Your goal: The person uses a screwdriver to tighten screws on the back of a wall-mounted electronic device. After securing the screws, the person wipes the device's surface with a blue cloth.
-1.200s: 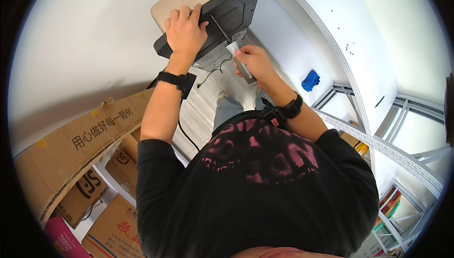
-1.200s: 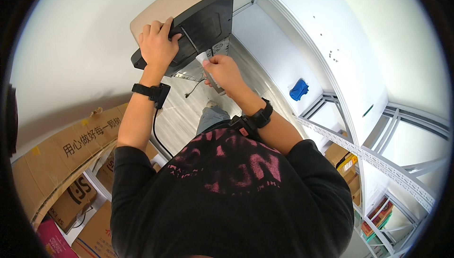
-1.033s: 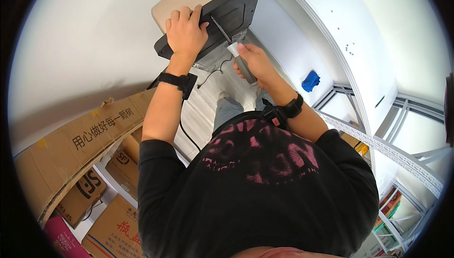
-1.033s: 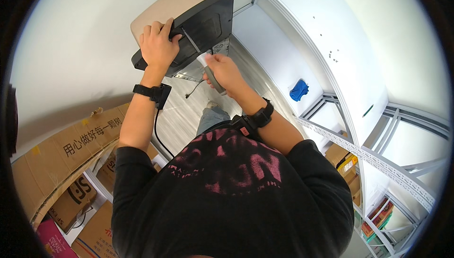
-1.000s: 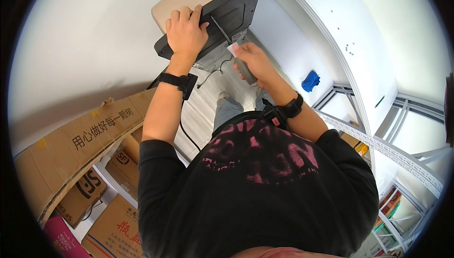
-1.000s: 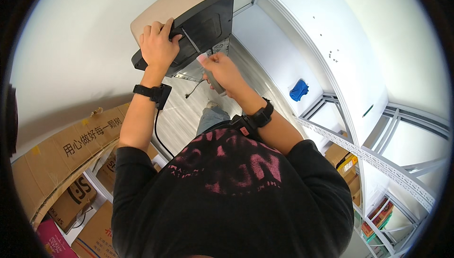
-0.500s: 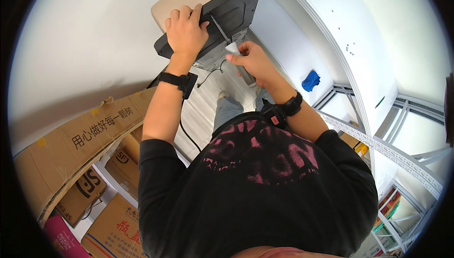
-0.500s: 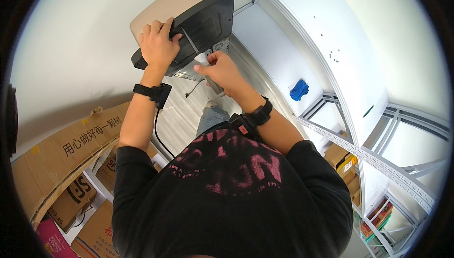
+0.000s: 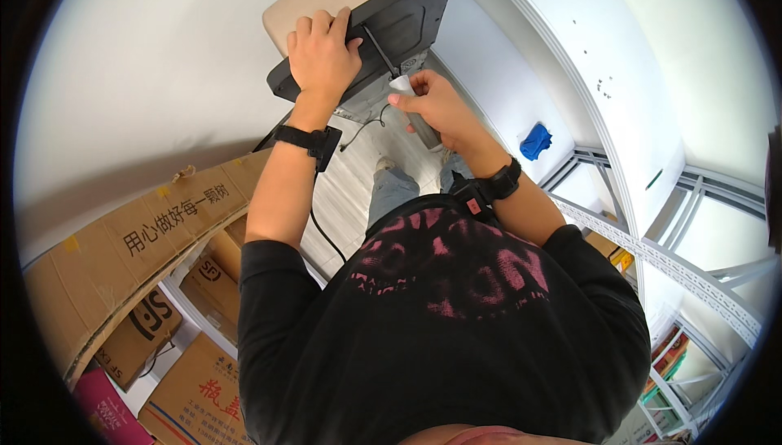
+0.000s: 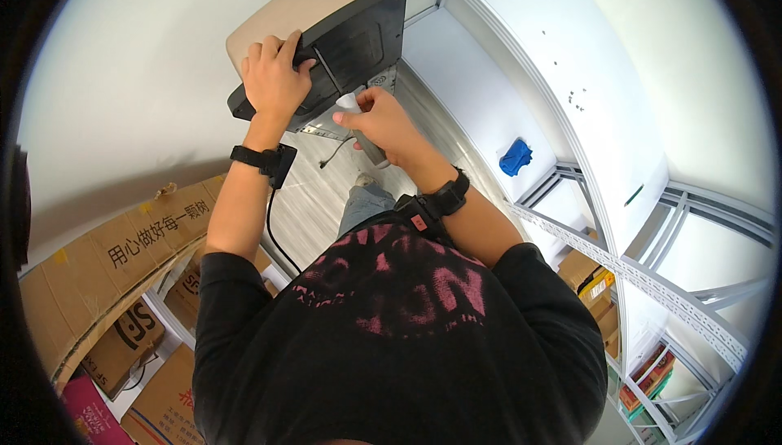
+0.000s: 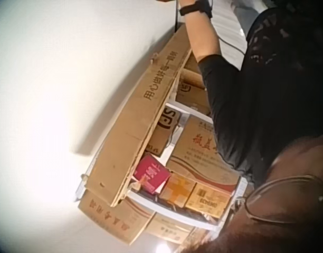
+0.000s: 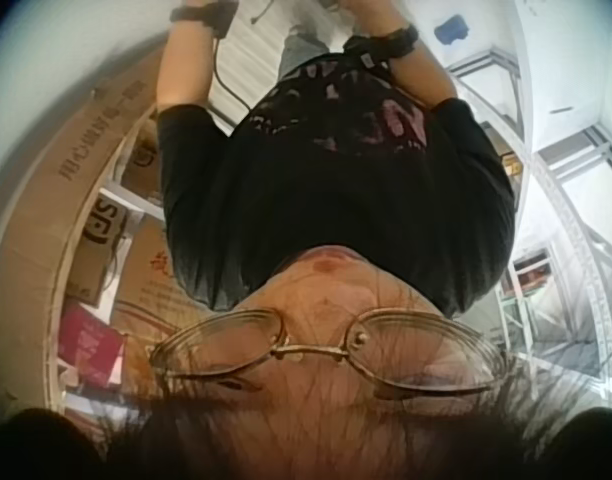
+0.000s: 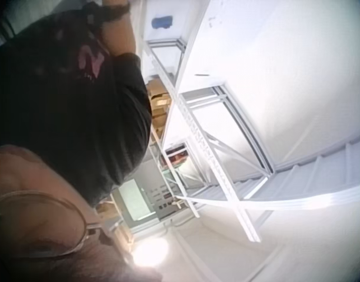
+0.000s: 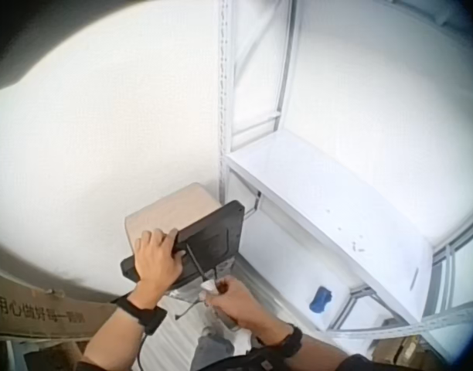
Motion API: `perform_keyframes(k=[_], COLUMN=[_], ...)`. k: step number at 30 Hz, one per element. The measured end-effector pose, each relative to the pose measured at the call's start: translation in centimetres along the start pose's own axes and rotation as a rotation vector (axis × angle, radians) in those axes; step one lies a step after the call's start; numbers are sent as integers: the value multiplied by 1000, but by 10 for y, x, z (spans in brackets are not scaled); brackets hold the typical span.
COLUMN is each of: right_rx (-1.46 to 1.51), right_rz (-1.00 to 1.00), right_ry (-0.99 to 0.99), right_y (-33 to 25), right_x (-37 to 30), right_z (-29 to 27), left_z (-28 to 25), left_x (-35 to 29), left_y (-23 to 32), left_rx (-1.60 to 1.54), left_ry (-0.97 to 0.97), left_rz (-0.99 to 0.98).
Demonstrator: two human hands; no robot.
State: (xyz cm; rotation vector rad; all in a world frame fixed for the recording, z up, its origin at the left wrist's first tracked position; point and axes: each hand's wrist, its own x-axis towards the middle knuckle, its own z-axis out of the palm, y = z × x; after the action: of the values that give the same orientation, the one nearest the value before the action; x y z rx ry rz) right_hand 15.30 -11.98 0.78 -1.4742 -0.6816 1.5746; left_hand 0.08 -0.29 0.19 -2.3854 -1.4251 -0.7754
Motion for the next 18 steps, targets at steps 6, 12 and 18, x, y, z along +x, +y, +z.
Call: perform_keyframes(k=[6,12,18], right_rx=[135,147,40], right_rz=[86,101,50], right_ry=[-53,-83,-24], right_y=[0,1,3], right_x=[6,11,11], right_z=[-7,-10,0], left_z=[1,3,2], left_x=[1,2,1], left_y=[0,-2,0], left_rx=[-7,-21,-26], left_ry=[6,12,17], left_rz=[-1,2,-2])
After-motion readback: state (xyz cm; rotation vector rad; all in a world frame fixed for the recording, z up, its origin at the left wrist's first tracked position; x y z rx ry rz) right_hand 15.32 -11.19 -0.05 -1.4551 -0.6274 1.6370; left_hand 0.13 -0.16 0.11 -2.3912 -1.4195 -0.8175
